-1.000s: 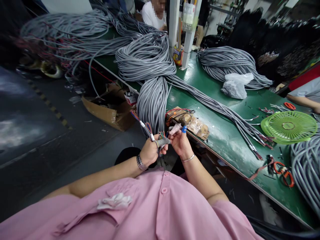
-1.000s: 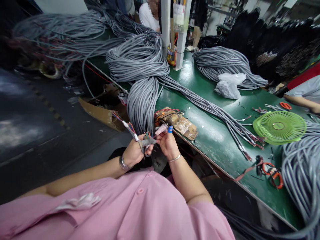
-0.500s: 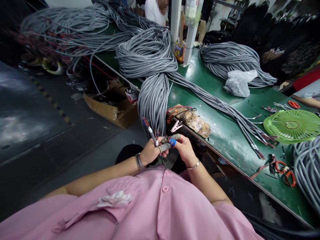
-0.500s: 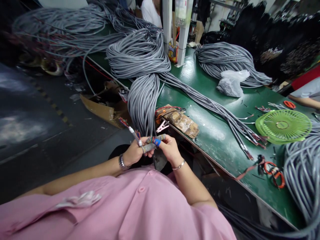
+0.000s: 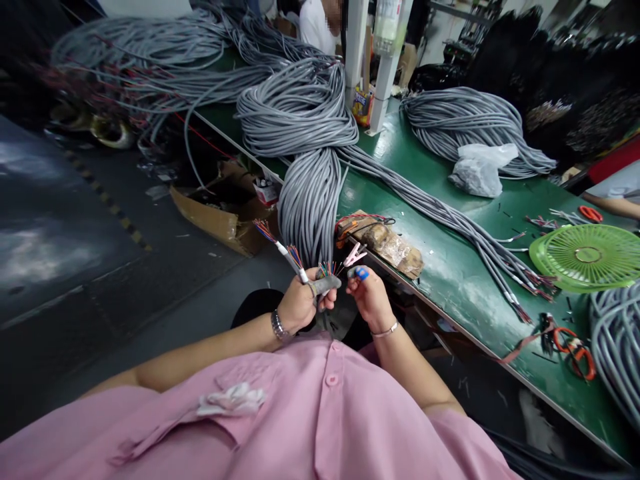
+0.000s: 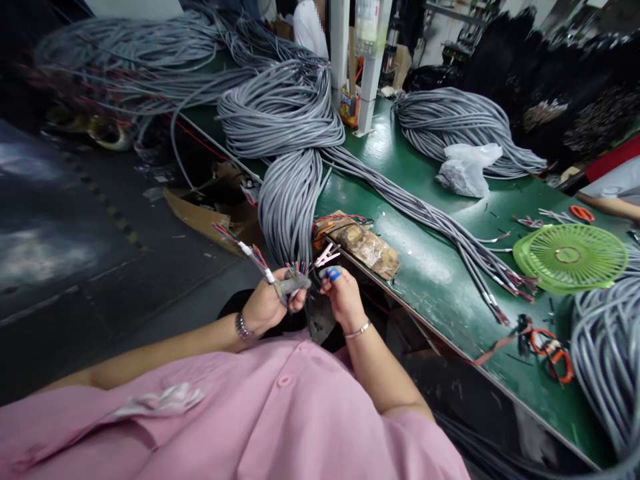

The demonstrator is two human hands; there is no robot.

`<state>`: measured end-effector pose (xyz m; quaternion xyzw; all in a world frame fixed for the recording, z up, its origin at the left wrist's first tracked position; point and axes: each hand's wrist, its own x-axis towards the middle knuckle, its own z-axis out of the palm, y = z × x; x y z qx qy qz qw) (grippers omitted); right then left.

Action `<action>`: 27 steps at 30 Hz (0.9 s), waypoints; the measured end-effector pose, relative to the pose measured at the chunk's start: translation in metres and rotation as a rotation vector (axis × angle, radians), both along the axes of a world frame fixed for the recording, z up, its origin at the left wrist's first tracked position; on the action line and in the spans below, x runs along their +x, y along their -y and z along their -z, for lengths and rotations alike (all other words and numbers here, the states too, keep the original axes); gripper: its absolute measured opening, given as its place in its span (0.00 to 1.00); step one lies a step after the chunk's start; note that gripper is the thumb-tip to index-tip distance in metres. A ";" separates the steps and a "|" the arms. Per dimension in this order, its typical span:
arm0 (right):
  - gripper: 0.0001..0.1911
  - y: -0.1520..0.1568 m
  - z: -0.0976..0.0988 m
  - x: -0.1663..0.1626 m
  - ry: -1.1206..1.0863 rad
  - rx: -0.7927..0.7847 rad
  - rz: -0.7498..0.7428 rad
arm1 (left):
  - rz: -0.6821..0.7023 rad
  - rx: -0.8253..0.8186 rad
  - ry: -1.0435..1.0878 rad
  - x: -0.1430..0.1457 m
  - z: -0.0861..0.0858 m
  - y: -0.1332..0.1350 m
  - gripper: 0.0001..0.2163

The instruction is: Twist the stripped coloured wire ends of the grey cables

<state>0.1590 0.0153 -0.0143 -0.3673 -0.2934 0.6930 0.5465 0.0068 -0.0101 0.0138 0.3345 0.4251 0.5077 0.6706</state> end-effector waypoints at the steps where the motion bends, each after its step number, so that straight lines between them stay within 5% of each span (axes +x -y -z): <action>1: 0.15 -0.005 0.001 0.001 -0.043 -0.036 -0.013 | 0.003 -0.006 0.010 0.000 -0.002 0.000 0.09; 9: 0.24 -0.032 -0.004 -0.004 -0.053 0.068 -0.028 | 0.028 -0.016 0.044 0.006 -0.004 -0.008 0.08; 19: 0.17 -0.033 -0.007 -0.013 -0.222 -0.041 0.006 | 0.034 -0.017 0.009 0.008 0.002 -0.010 0.08; 27: 0.30 -0.030 -0.007 -0.002 -0.238 -0.129 -0.104 | 0.038 -0.004 0.001 0.003 0.000 -0.003 0.08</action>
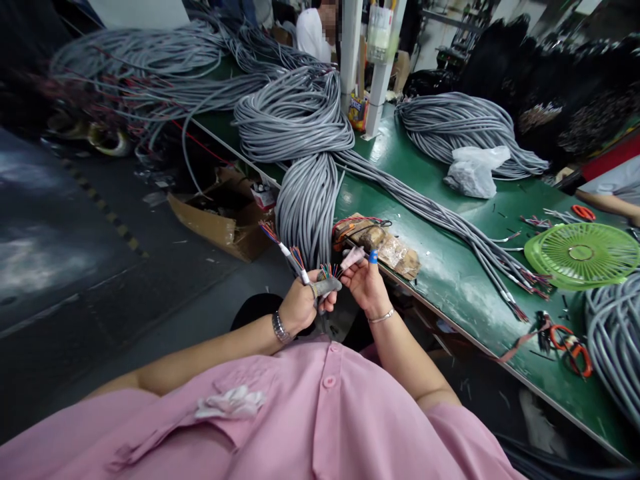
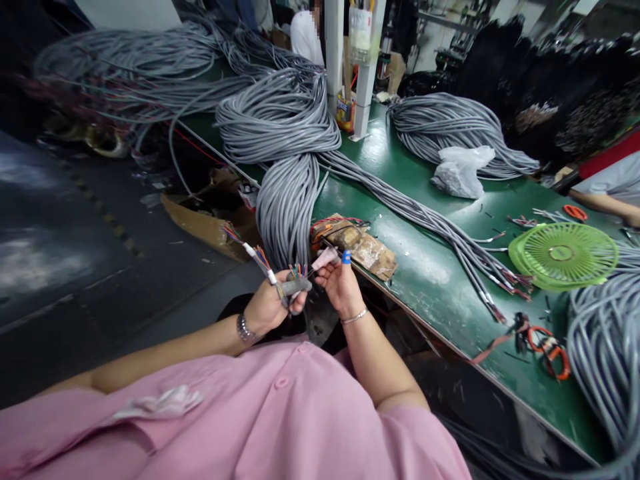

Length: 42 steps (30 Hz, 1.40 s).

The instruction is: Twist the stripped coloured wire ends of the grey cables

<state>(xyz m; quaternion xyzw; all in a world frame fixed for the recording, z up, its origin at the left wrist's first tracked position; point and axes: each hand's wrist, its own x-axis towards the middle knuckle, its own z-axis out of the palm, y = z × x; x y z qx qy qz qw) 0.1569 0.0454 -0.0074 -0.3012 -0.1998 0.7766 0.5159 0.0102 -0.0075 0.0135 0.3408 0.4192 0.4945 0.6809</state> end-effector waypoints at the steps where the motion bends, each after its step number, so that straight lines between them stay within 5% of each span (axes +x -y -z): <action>1: 0.30 0.000 -0.001 0.001 -0.003 0.004 -0.017 | -0.006 0.008 -0.001 0.000 -0.001 0.001 0.08; 8: 0.18 0.004 -0.005 -0.003 0.053 0.088 0.073 | -0.072 0.047 -0.022 0.003 -0.002 0.003 0.09; 24: 0.20 0.004 0.006 -0.012 -0.063 0.022 0.075 | -0.108 0.045 -0.048 0.009 0.001 -0.001 0.09; 29: 0.26 0.013 0.015 -0.001 -0.092 -0.055 0.018 | -0.059 0.050 -0.099 0.000 0.009 0.006 0.09; 35: 0.19 0.032 0.028 0.019 -0.025 -0.079 0.032 | 0.133 0.095 -0.113 -0.007 0.011 0.008 0.13; 42: 0.17 0.063 0.026 0.032 0.169 0.027 0.047 | 0.035 0.137 -0.077 -0.020 0.012 0.014 0.15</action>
